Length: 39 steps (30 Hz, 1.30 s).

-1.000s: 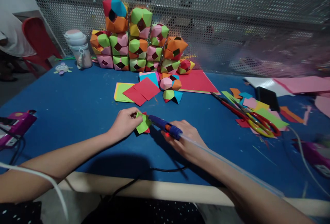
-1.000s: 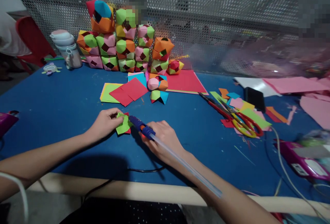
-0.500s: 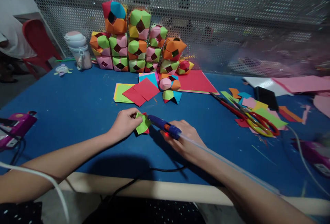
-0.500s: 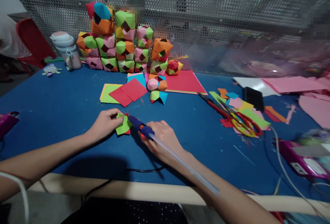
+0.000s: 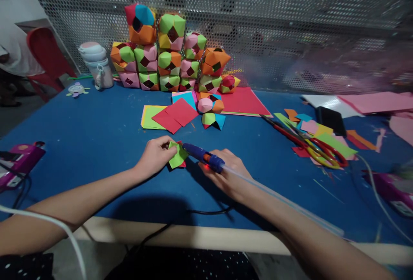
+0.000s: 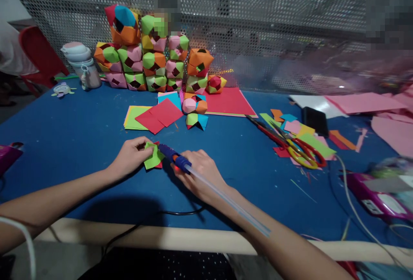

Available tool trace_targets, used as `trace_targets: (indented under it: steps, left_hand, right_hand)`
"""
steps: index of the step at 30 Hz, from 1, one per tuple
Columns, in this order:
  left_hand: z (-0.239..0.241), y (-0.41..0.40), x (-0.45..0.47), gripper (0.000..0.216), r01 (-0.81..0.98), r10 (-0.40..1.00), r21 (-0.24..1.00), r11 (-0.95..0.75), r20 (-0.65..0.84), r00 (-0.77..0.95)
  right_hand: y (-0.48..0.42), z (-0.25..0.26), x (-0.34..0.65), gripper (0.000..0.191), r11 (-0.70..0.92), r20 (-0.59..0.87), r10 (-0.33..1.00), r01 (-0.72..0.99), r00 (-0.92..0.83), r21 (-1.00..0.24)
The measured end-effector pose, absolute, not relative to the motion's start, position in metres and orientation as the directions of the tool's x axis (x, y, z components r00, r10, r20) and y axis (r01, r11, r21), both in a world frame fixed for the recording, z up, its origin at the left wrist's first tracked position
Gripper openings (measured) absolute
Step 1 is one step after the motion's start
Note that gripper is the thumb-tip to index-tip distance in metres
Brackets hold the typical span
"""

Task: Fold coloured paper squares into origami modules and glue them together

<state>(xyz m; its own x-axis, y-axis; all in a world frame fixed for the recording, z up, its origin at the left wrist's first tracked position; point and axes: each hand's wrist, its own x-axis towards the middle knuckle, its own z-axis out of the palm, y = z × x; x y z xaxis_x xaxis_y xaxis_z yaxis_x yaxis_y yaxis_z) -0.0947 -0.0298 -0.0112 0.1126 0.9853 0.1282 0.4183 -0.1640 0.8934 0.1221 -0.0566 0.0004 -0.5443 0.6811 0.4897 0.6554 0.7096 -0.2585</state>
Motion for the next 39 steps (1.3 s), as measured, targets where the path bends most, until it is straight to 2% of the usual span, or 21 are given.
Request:
trace_targets:
  steps: [6,20,23,26,29,32,39]
  left_hand:
    - [-0.012,-0.029,-0.094,0.011,0.398,0.989,0.905,-0.148,0.125,0.083]
    - [-0.010,-0.031,-0.093,0.013,0.423,0.983,0.889,-0.178,0.141,0.118]
    - [-0.009,-0.031,-0.093,0.012,0.416,0.987,0.896,-0.157,0.130,0.094]
    - [-0.008,-0.030,-0.093,0.011,0.372,0.994,0.922,-0.106,0.092,0.055]
    - [-0.007,-0.030,-0.093,0.012,0.320,0.999,0.946,-0.053,0.049,0.019]
    - [-0.005,-0.033,-0.091,0.011,0.267,1.000,0.964,-0.007,0.010,-0.009]
    - [-0.003,-0.046,-0.084,0.011,0.121,0.996,0.989,0.083,-0.085,0.011]
  right_hand:
    - [-0.059,-0.001,0.122,0.025,0.610,0.522,0.755,0.719,-0.398,-0.334]
    - [-0.057,-0.005,0.121,0.023,0.681,0.501,0.705,0.676,-0.502,-0.280]
    - [-0.059,-0.001,0.122,0.026,0.625,0.497,0.757,0.694,-0.425,-0.359]
    - [-0.058,0.003,0.126,0.029,0.483,0.429,0.859,0.720,-0.279,-0.498]
    - [-0.051,0.002,0.131,0.031,0.417,0.363,0.901,0.709,-0.238,-0.568]
    - [-0.039,-0.004,0.134,0.037,0.405,0.324,0.907,0.764,-0.268,-0.502]
    - [-0.031,0.000,0.147,0.045,0.403,0.240,0.904,0.893,-0.353,-0.202]
